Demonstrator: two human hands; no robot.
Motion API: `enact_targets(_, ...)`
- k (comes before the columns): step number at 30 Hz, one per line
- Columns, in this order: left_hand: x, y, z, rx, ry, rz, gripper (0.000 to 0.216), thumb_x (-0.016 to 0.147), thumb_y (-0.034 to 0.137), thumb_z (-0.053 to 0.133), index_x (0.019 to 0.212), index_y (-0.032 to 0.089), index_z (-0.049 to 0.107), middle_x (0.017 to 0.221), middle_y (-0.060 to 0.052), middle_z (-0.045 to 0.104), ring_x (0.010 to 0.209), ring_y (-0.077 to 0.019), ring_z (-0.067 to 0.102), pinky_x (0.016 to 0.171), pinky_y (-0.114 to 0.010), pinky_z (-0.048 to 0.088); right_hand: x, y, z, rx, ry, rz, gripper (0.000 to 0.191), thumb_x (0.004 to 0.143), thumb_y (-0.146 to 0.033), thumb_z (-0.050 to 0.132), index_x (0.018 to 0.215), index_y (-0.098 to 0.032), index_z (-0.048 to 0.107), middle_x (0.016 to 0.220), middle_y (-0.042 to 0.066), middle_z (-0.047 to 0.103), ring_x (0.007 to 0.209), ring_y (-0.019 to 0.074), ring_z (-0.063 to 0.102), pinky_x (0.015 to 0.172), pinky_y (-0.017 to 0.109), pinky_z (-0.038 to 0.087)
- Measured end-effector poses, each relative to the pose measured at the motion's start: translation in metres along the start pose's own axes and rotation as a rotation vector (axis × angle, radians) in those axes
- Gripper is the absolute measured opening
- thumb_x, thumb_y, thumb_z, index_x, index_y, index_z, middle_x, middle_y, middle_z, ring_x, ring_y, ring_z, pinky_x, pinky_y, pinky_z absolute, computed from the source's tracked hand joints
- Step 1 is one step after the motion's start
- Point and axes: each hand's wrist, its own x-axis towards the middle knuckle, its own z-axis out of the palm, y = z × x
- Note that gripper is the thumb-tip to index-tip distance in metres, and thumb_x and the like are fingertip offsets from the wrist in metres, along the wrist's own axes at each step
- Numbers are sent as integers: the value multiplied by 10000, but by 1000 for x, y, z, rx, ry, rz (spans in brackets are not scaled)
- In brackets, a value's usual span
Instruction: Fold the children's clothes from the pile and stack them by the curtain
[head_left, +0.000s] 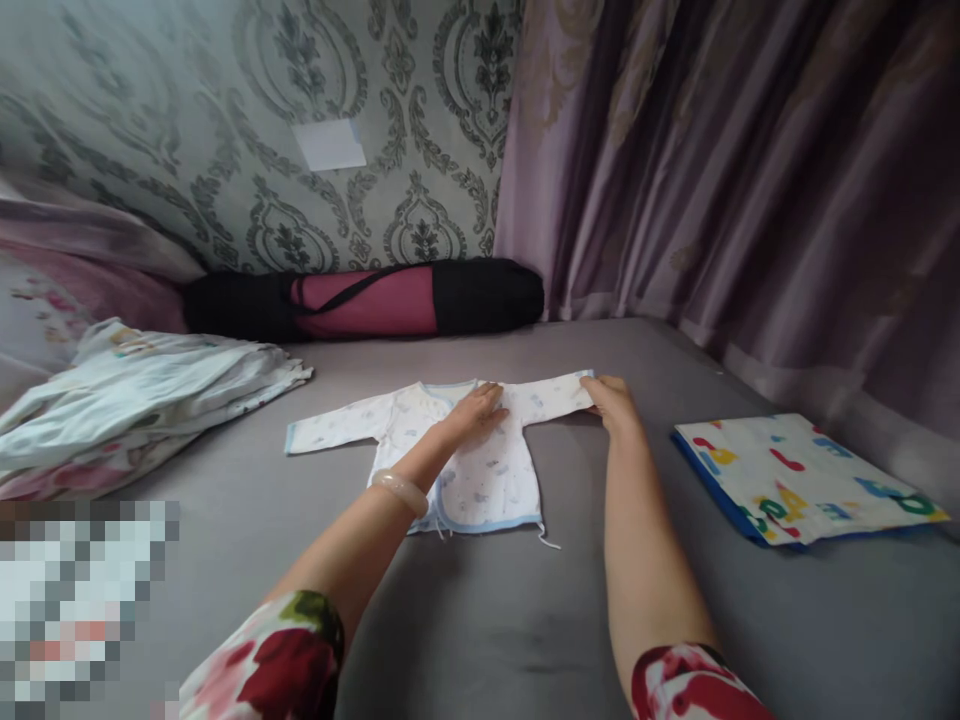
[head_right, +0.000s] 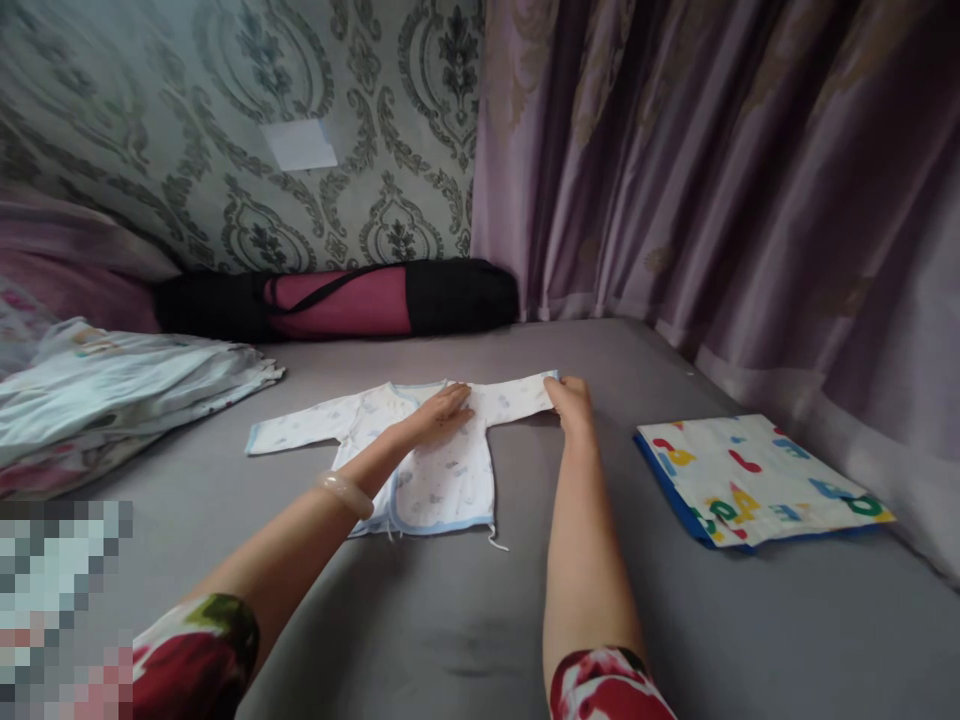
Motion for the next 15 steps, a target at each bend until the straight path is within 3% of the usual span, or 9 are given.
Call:
enact_targets(7, 1, 10, 5, 17, -131, -161, 692, 946, 527, 346, 1439, 43, 298, 1543, -234, 242, 1445, -327, 192, 1162, -442, 187, -3, -13, 2, 433, -120, 143, 111, 790, -180, 472, 793, -157, 580, 577, 10, 621, 543, 149, 617, 543, 261, 543)
enact_targets(15, 17, 6, 1, 78, -203, -207, 843, 808, 719, 458, 1450, 191, 314, 1545, -190, 257, 1396, -427, 226, 1083, -575, 229, -17, -32, 7, 645, -265, 175, 142, 809, -187, 405, 806, -177, 546, 584, 3, 616, 548, 149, 607, 550, 251, 545)
